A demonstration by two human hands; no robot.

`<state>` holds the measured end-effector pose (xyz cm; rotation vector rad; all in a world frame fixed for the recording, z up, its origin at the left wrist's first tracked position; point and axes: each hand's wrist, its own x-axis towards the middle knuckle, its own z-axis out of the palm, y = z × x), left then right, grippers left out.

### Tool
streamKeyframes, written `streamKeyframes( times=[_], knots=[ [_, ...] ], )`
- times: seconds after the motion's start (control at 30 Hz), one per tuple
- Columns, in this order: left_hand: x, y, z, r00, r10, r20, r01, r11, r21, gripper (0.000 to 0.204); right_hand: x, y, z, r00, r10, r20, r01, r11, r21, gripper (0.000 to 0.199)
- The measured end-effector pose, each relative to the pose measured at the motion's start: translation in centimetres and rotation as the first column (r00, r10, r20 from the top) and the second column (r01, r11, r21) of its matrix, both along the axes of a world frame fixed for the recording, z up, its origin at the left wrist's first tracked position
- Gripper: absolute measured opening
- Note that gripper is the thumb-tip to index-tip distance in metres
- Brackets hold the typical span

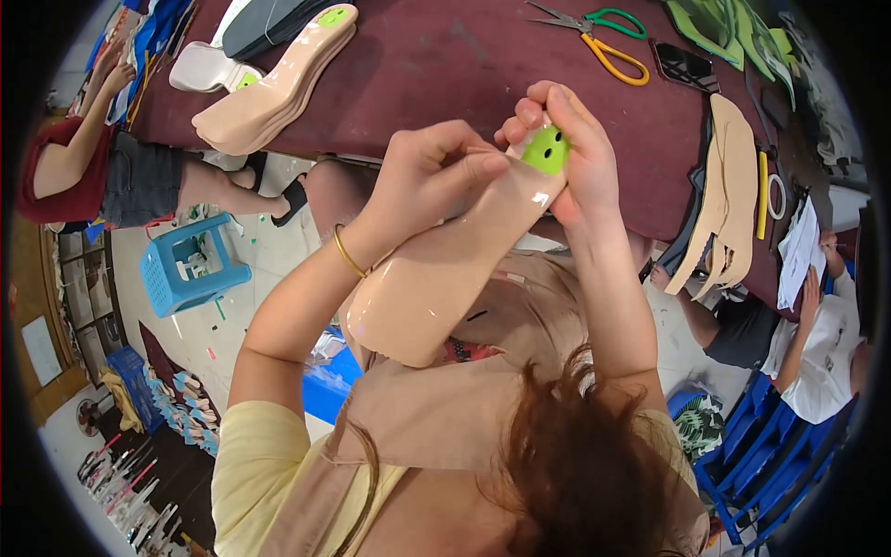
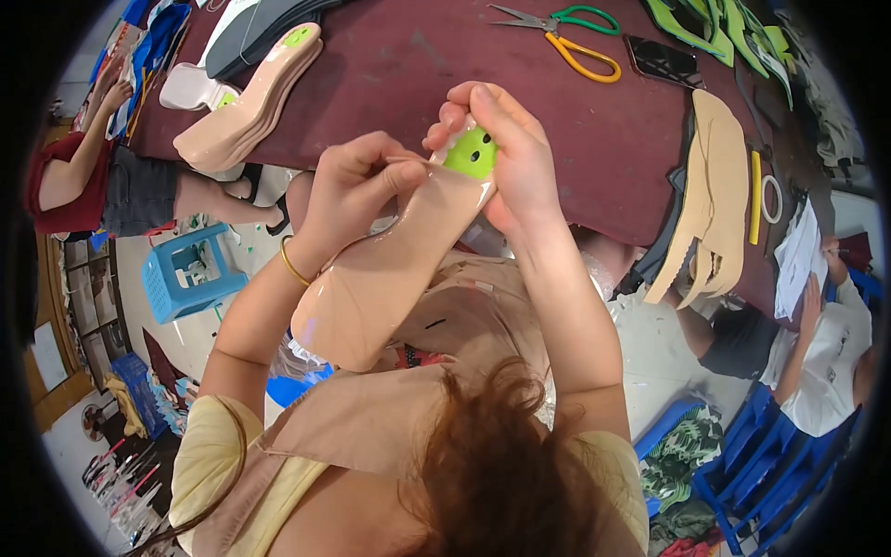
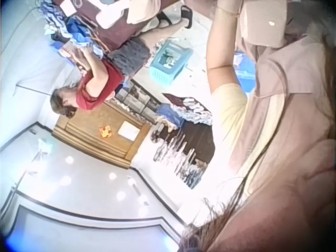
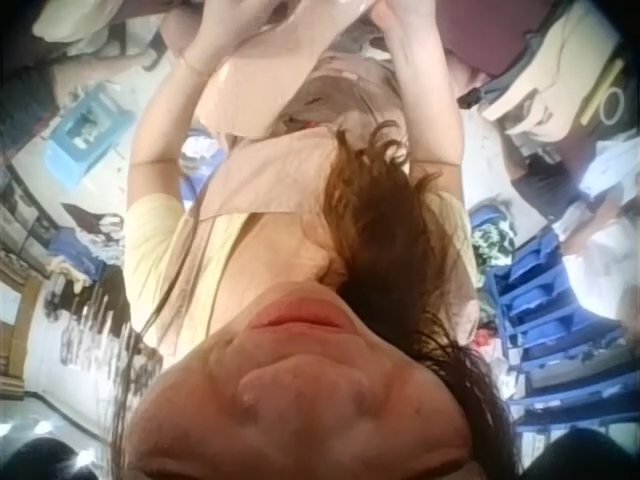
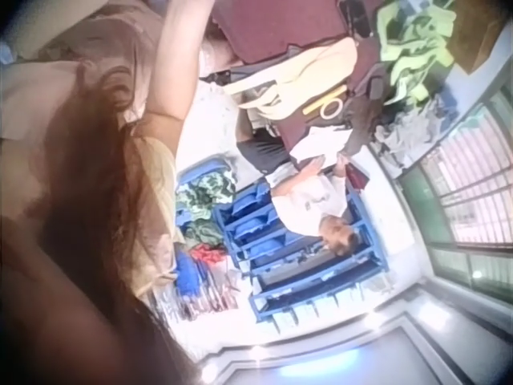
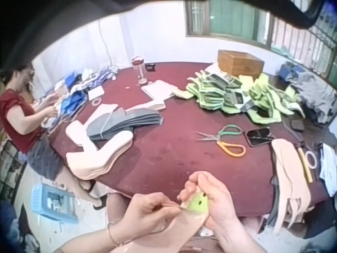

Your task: Manually assemble shoe components by applying adhesive, positioning patterns, and trimming materials.

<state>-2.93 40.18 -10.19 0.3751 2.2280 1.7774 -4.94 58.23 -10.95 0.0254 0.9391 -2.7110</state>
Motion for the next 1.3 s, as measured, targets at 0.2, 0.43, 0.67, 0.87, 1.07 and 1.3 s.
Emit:
streamKeyframes(
  times=[0.2,0.43,0.67,0.87,1.07,1.3],
  knots=[
    [0.2,2.2,0.0,0.516,-0.503,0.694,-0.118,0.76,0.639,0.06,0.1,-0.7,0.6,0.956,0.08,-0.282,-0.158,0.95,-0.268,0.024],
    [-1.6,2.8,-1.3,0.724,-0.339,0.601,-0.109,0.804,0.585,0.058,-0.8,0.7,-0.6,0.938,0.105,-0.33,0.018,0.937,0.349,0.071],
    [-0.9,2.5,-1.5,0.679,-0.453,0.578,-0.171,0.667,0.725,0.063,1.3,0.2,-1.6,0.984,0.166,-0.067,-0.108,0.851,0.514,0.048],
    [-0.1,2.9,-2.5,0.822,-0.103,0.56,-0.216,0.854,0.473,0.048,1.5,-0.5,-1.8,0.974,0.21,-0.086,-0.17,0.927,0.333,0.043],
    [-1.7,1.9,-0.1,0.833,0.045,0.551,-0.236,0.93,0.281,0.043,0.7,-0.6,-3.3,0.946,0.321,-0.035,-0.321,0.947,0.003,0.058],
    [-5.8,0.0,0.4,0.883,-0.001,-0.469,-0.388,0.559,-0.733,0.03,-14.8,10.4,-6.5,0.75,0.374,-0.545,0.659,-0.491,0.57,0.068]
  ],
)
